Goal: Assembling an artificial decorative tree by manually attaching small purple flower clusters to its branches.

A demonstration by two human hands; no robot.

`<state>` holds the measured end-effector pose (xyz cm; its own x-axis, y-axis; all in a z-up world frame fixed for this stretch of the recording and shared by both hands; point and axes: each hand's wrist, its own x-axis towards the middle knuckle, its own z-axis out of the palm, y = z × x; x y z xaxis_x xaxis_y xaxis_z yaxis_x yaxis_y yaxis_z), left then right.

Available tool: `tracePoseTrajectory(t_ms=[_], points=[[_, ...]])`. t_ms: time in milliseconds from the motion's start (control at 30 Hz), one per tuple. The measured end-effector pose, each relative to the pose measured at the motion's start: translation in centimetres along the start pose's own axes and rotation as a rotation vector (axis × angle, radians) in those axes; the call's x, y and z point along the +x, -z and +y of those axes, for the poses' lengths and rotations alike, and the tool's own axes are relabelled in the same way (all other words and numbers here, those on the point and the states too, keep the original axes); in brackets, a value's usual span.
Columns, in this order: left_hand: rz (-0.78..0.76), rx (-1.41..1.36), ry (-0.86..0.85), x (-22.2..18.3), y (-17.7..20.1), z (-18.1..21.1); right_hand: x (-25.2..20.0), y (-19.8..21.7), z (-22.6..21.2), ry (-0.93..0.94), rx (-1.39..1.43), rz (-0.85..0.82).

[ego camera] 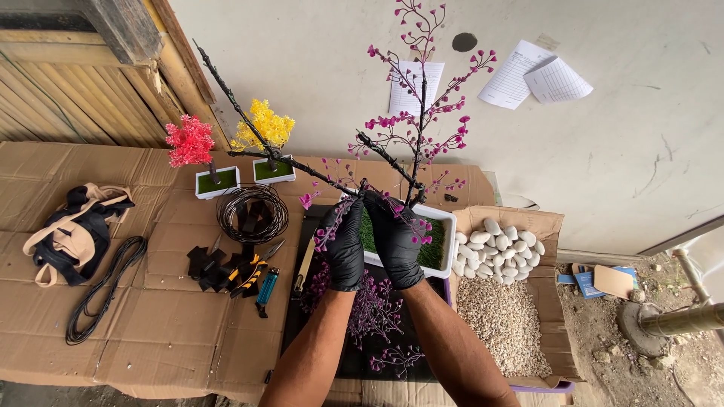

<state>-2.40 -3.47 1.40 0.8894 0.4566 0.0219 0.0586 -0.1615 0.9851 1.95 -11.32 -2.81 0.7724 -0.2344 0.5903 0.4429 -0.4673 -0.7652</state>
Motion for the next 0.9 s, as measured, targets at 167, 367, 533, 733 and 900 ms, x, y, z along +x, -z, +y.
tracePoseTrajectory(t_ms=[167,367,533,733,900], points=[[-0.244,-0.931,-0.016,2.3,0.6,-6.3,-0.2,0.1,0.3,-0.002,0.033,-0.006],[-0.392,-1.595,0.111,3.9,-0.6,-11.4,-0.2,0.1,0.0,0.012,0.011,-0.009],[0.023,-0.059,-0.156,-0.4,-0.9,-3.1,-0.2,0.6,-0.3,0.066,0.023,-0.043],[0.27,-0.469,-0.119,-1.5,-1.4,-3.5,-1.0,0.3,0.5,-0.001,0.129,-0.002],[0.323,-0.536,-0.119,-2.9,0.7,-3.1,-1.1,1.2,-0.6,0.214,0.07,0.0]])
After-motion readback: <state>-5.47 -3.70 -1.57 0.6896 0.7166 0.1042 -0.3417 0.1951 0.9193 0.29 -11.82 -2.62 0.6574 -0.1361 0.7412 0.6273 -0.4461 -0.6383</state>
